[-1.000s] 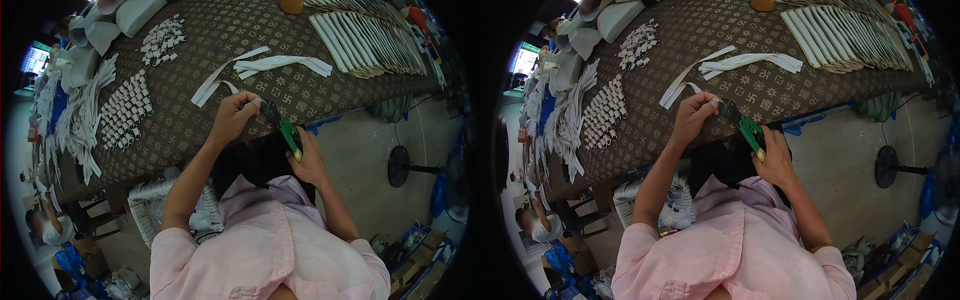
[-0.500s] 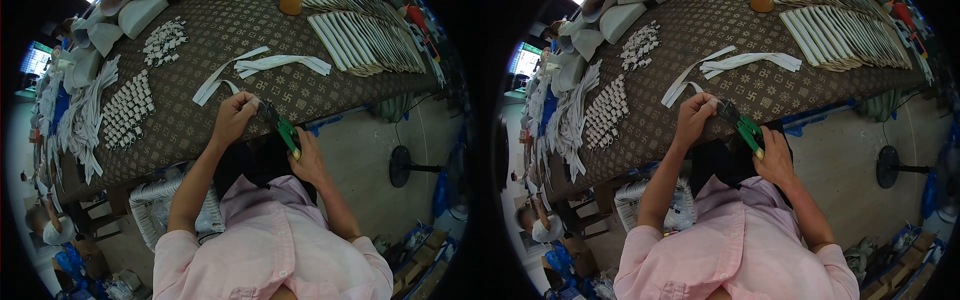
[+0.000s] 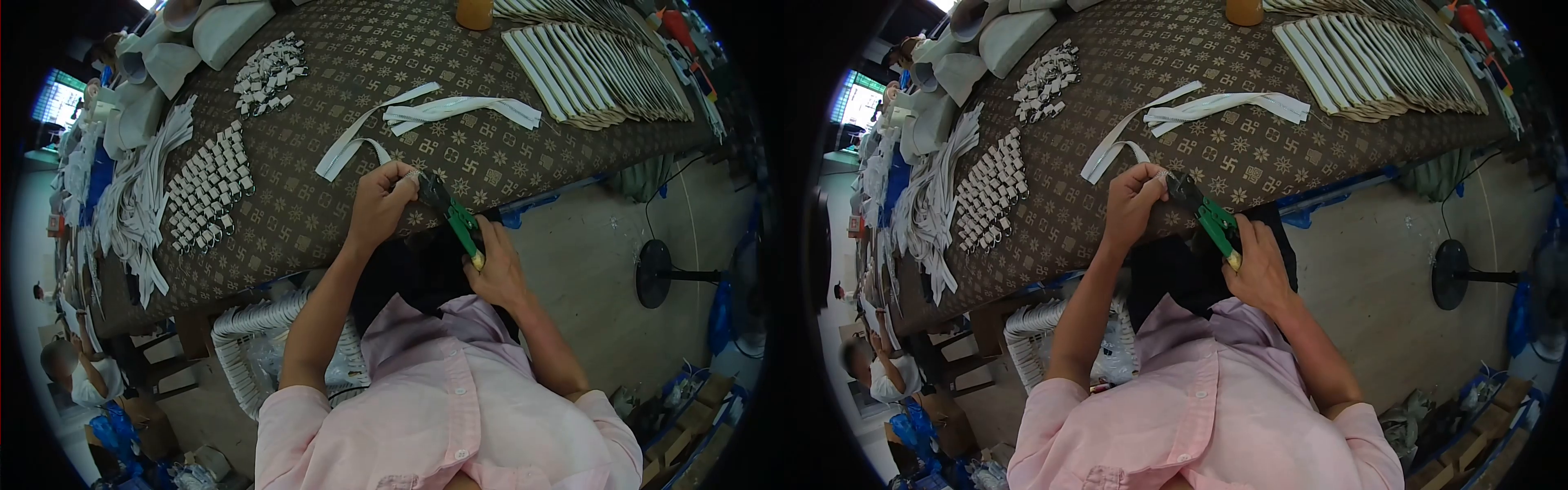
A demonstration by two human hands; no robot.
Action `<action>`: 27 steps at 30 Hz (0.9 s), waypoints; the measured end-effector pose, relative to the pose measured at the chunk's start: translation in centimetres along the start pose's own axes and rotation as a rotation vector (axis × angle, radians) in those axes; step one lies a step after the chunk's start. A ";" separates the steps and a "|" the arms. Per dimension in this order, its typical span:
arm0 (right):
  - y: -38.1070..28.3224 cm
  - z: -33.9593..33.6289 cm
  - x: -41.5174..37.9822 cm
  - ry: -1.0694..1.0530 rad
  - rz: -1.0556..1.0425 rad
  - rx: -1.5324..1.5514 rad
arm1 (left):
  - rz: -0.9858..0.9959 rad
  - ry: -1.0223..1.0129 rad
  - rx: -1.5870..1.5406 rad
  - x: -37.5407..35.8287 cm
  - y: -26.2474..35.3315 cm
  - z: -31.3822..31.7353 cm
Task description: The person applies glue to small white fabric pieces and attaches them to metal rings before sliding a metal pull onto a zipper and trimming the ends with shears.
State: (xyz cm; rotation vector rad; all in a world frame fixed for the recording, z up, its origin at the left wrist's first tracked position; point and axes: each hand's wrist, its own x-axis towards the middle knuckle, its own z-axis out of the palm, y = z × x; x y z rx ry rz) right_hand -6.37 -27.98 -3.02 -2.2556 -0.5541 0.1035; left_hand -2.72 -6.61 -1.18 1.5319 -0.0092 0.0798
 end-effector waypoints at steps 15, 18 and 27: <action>4.1 -10.6 9.0 0.158 -0.136 -0.649 | 0.721 0.383 0.722 4.0 1.6 -0.9; 6.2 -10.9 9.8 0.068 -0.193 -0.597 | 0.333 0.409 0.514 5.8 2.3 -2.7; 6.4 -10.7 9.3 0.281 -0.382 -0.686 | 0.469 0.439 1.261 9.0 -2.4 -4.0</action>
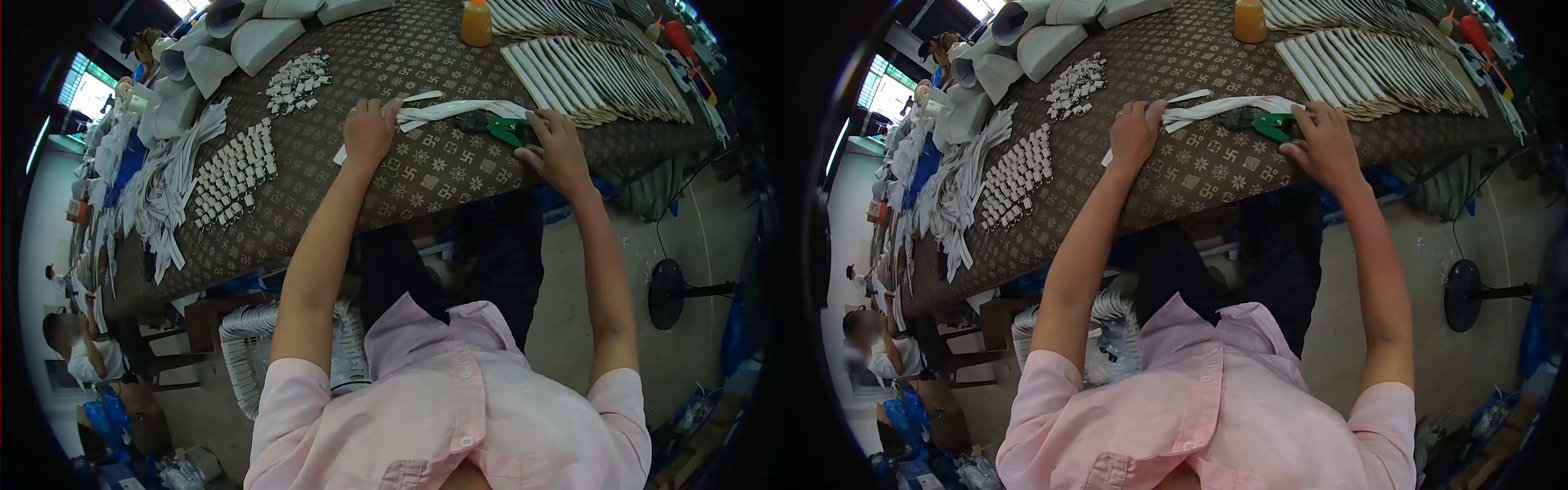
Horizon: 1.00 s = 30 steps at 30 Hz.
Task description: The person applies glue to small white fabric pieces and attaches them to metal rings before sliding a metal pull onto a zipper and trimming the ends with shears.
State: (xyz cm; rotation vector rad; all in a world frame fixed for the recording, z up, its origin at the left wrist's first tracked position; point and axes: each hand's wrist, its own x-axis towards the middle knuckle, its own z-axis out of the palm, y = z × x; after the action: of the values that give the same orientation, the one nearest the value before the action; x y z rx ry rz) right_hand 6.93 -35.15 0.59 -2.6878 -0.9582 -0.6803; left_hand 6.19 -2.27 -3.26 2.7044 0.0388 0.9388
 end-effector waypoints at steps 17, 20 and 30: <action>-7.9 32.7 -9.1 -0.502 0.026 0.584 | -0.557 0.141 -0.661 1.5 -1.5 -1.0; -1.5 33.6 -15.1 -0.534 -0.009 0.641 | -0.566 0.123 -0.614 1.3 -1.0 -0.9; 6.4 28.0 -13.4 -0.848 0.109 0.802 | -0.544 0.143 -0.508 1.3 -1.3 -0.6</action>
State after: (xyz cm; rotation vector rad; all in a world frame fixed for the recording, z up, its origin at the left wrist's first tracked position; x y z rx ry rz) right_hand 11.74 -37.83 -30.65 -2.1853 -0.9298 0.7931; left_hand 6.90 -0.75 -2.40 2.0024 0.4712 0.8260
